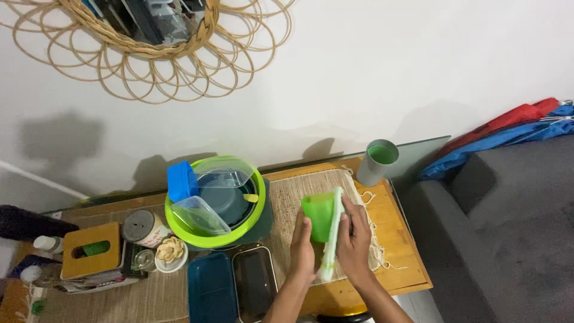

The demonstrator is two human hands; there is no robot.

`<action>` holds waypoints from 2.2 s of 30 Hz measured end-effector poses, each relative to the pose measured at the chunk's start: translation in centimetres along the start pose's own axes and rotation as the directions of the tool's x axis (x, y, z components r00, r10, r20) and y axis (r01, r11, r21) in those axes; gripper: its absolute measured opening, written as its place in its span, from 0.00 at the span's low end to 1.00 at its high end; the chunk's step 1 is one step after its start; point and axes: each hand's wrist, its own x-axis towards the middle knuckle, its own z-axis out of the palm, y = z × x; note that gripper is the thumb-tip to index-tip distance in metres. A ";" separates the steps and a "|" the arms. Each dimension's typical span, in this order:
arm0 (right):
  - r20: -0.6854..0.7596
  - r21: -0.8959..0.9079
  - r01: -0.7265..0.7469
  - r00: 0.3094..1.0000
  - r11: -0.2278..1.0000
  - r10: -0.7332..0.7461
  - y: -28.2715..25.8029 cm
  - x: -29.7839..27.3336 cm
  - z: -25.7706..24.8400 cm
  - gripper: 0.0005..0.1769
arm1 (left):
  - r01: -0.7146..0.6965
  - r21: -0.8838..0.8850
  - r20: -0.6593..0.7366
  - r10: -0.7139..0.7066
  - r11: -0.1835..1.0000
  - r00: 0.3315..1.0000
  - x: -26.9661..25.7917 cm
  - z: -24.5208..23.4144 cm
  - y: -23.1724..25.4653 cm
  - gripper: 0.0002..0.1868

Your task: The person wipes the exterior of a light blue cup and then a green cup using a light green cloth on a wooden table. The person rotates each cup while wiping and places them back on the table after finishing.

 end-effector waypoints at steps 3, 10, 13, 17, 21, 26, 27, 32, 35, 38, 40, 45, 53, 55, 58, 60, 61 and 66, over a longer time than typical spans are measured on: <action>0.001 -0.038 0.019 1.000 0.999 -0.019 0.3 -0.5 -0.5 0.21 | -0.102 -0.097 0.068 0.108 0.990 0.992 -0.1 1.2 -0.4 0.49; -0.045 -0.027 0.250 0.967 0.968 -0.251 2.1 -0.5 -1.6 0.20 | -0.102 -0.165 0.195 0.134 0.981 0.972 -1.1 2.9 -0.2 0.40; -0.050 0.037 0.153 0.987 0.988 -0.151 2.0 0.2 -2.1 0.20 | -0.105 -0.033 0.119 0.108 0.994 0.987 -0.8 2.9 -0.8 0.46; 0.042 -0.009 0.127 0.991 0.992 -0.126 2.3 -0.3 -1.7 0.23 | -0.194 -0.132 0.089 0.206 0.972 0.975 0.0 3.3 -1.4 0.35; 0.102 -0.030 0.291 0.953 0.956 -0.287 1.9 -0.1 -1.9 0.31 | -0.170 -0.229 0.133 0.204 0.958 0.970 -0.8 4.5 -0.2 0.30; 0.037 0.022 0.244 0.969 0.969 -0.245 2.5 1.6 -2.8 0.27 | -0.180 -0.161 0.085 0.195 0.970 0.977 1.1 4.5 -2.5 0.37; 0.014 0.036 0.226 0.974 0.973 -0.227 2.3 2.0 -3.0 0.27 | -0.197 -0.219 0.011 0.204 0.956 0.979 1.7 4.7 -3.2 0.36; 0.032 -0.028 0.322 0.946 0.946 -0.321 5.2 1.7 -2.9 0.23 | -0.232 -0.237 0.178 0.277 0.943 0.944 0.3 6.9 -0.9 0.33; -0.012 0.029 0.315 0.949 0.949 -0.315 5.7 2.3 -2.7 0.25 | -0.265 -0.262 0.189 0.319 0.928 0.929 1.8 6.7 -2.1 0.31; -0.025 0.121 0.206 0.978 0.971 -0.205 5.9 3.2 -3.0 0.25 | -0.258 -0.202 0.169 0.293 0.945 0.941 1.6 7.1 -1.1 0.36; 0.008 0.178 0.147 0.988 0.973 -0.151 6.0 3.5 -3.1 0.25 | -0.252 -0.139 0.148 0.272 0.958 0.951 1.2 7.4 -0.4 0.43; 0.013 0.076 0.328 0.944 0.942 -0.330 6.6 2.9 -2.7 0.24 | -0.419 -0.075 0.167 0.425 0.905 0.889 2.2 7.4 -1.8 0.37; -0.008 0.143 0.201 0.979 0.969 -0.202 6.6 4.5 -2.9 0.25 | -0.318 -0.093 0.165 0.330 0.944 0.930 2.8 7.1 -1.9 0.40; 0.000 0.144 0.219 0.975 0.965 -0.222 6.7 4.2 -2.9 0.25 | -0.319 -0.074 0.129 0.326 0.945 0.937 3.0 7.2 -2.4 0.40; 0.029 0.087 0.269 0.962 0.959 -0.272 7.0 3.9 -2.7 0.25 | -0.322 -0.135 0.153 0.341 0.937 0.927 3.5 7.2 -3.2 0.36; 0.013 0.089 0.317 0.948 0.944 -0.319 7.2 4.0 -2.7 0.22 | -0.375 -0.104 0.141 0.387 0.921 0.911 4.1 6.9 -3.7 0.32; 0.016 0.089 0.313 0.949 0.946 -0.316 7.5 4.1 -2.9 0.22 | -0.372 -0.103 0.139 0.383 0.923 0.913 3.9 6.9 -3.8 0.32; 0.029 0.168 0.146 0.988 0.975 -0.153 7.9 5.0 -3.3 0.26 | -0.308 -0.210 0.139 0.340 0.928 0.930 3.8 7.4 -3.4 0.49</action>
